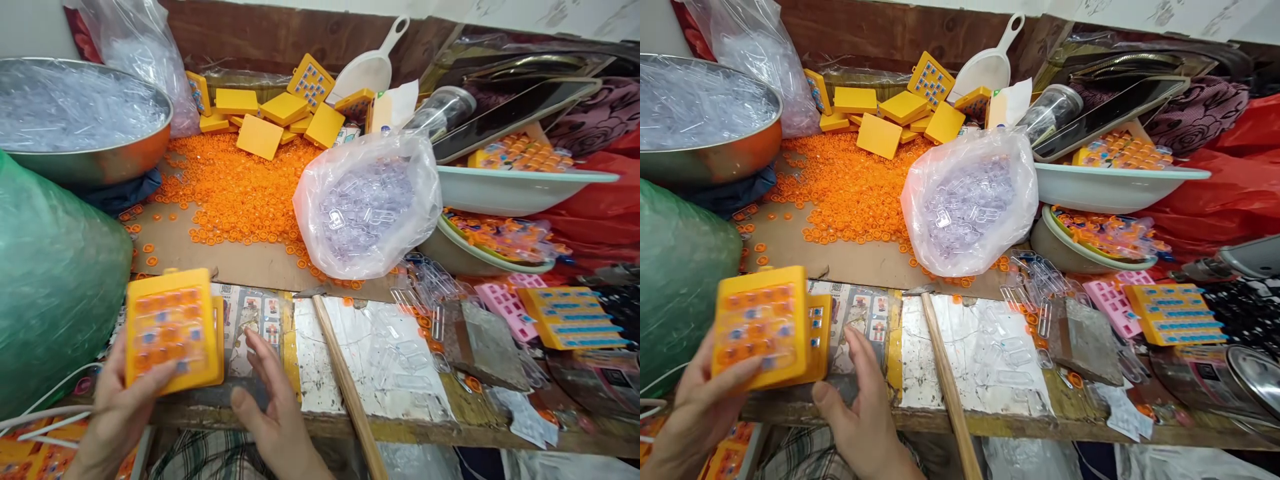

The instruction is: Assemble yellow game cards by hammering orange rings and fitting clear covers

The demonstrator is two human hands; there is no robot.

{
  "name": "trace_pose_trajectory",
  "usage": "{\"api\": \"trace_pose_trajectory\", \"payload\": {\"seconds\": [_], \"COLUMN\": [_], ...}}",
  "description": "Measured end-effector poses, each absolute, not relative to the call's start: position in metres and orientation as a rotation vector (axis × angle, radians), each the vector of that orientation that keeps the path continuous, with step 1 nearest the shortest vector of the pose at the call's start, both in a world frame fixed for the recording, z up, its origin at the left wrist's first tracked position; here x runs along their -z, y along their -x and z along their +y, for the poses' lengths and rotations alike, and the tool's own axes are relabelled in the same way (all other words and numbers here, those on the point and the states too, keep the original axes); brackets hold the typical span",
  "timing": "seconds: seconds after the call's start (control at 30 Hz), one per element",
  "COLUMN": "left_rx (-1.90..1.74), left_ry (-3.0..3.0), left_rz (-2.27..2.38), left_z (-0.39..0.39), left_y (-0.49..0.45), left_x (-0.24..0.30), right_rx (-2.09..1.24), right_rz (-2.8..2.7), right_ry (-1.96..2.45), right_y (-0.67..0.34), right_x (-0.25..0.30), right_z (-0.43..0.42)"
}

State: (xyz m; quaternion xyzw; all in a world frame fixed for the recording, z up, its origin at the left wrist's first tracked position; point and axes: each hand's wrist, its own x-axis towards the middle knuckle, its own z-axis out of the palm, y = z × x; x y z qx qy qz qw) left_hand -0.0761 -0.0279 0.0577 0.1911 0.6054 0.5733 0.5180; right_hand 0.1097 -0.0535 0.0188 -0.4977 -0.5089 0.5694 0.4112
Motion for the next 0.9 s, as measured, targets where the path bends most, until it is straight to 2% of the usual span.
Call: {"api": "trace_pose_trajectory", "payload": {"seconds": [0.1,0.27,0.5,0.77,0.9], "left_rx": [-1.568,-1.455,-1.282,-1.015,-0.971], "left_ry": [-0.398,-0.326,-0.308,-0.521,-1.009], "left_rz": [1.452,1.329,1.106,1.521,1.876], "left_z": [-0.030,-0.037,-0.025,-0.038,-0.044], "left_y": [0.101,0.083,0.042,0.094,0.123], "left_x": [-0.046,-0.034,-0.043,-0.024,-0.008], "right_rx": [-1.324,-1.104,-0.773,-0.658,-0.561], "right_rz": [-1.463,-1.454,-1.199,-1.259,-1.367], "right_ry": [1.350,1.399,1.587,1.638,1.576], "right_y": [-0.087,-0.072,-0.119,-0.141,-0.133], "right_x": [-0.003,0.004,0.013,0.023,0.020], "right_z": [-0.049,-0.050,-0.061,-0.062,-0.068]}}
